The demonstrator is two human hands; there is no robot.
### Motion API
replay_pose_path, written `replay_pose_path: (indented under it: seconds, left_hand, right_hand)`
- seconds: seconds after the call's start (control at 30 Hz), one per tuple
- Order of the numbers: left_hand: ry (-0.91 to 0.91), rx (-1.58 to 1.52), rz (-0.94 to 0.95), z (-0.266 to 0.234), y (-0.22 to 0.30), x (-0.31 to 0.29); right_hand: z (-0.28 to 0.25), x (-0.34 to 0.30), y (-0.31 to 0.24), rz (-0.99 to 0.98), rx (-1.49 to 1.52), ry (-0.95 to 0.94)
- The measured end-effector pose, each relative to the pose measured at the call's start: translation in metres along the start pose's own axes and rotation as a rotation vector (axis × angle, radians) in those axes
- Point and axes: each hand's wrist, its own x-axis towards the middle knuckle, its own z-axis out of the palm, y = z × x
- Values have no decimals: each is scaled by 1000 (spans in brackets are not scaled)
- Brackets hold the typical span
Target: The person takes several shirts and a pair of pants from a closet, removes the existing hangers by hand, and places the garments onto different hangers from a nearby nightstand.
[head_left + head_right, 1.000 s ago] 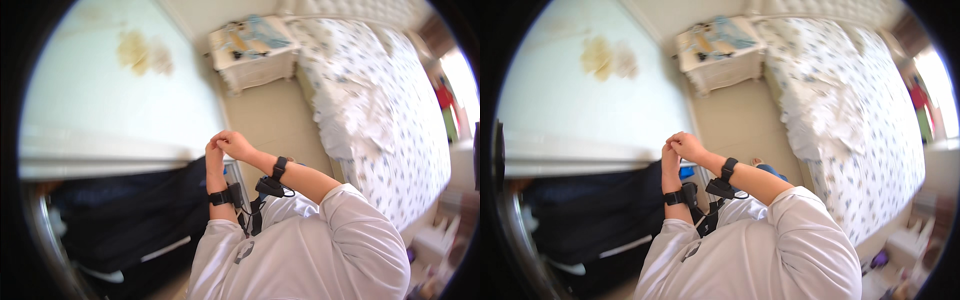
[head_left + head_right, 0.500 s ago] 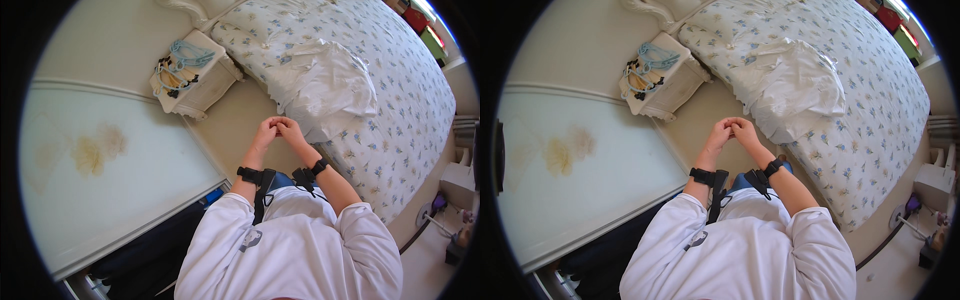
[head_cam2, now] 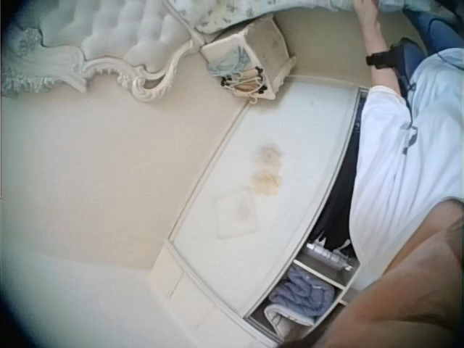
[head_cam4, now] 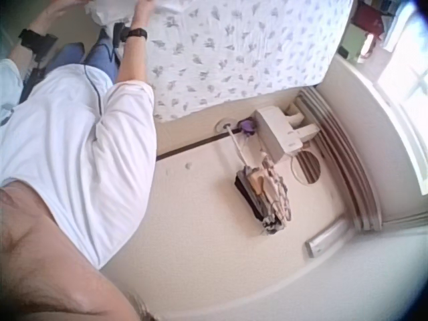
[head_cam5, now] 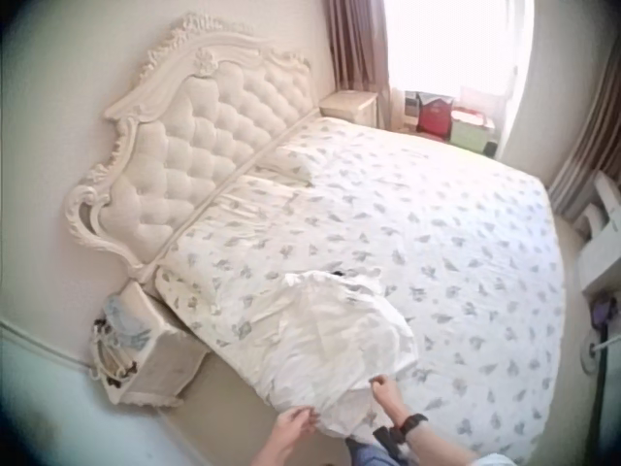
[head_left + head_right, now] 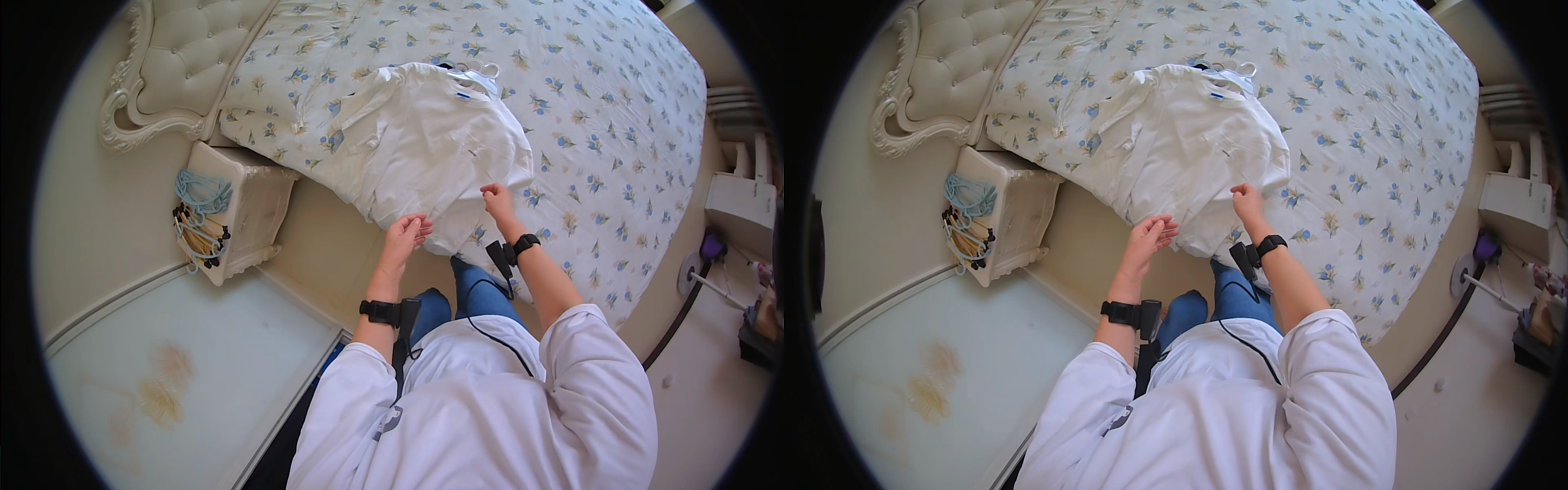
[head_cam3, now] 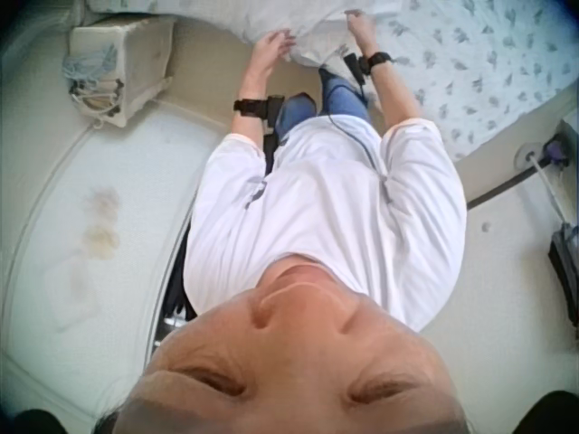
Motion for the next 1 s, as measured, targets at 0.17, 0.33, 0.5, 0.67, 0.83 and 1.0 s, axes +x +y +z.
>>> replay_pose_path:
  seconds: [0.17,0.33,0.5,0.67,0.83,1.0]
  left_hand:
    - [78,28,-50,-2,-4,14]
    - [135,50,-105,0,-12,21]
    - [139,78,-124,2,-17,23]
    - [179,101,-161,-11,-25,19]
    - [165,77,-165,-2,-24,33]
    - [223,52,-123,-6,-9,48]
  right_hand:
    - [-34,76,3,-119,-303,202]
    - [-52,139,-1,11,-407,225]
    - [-62,183,11,38,-318,-6]
    - [-45,197,9,59,-285,-26]
    - [-49,201,0,94,-227,29]
    - [-3,105,-51,-216,-166,152]
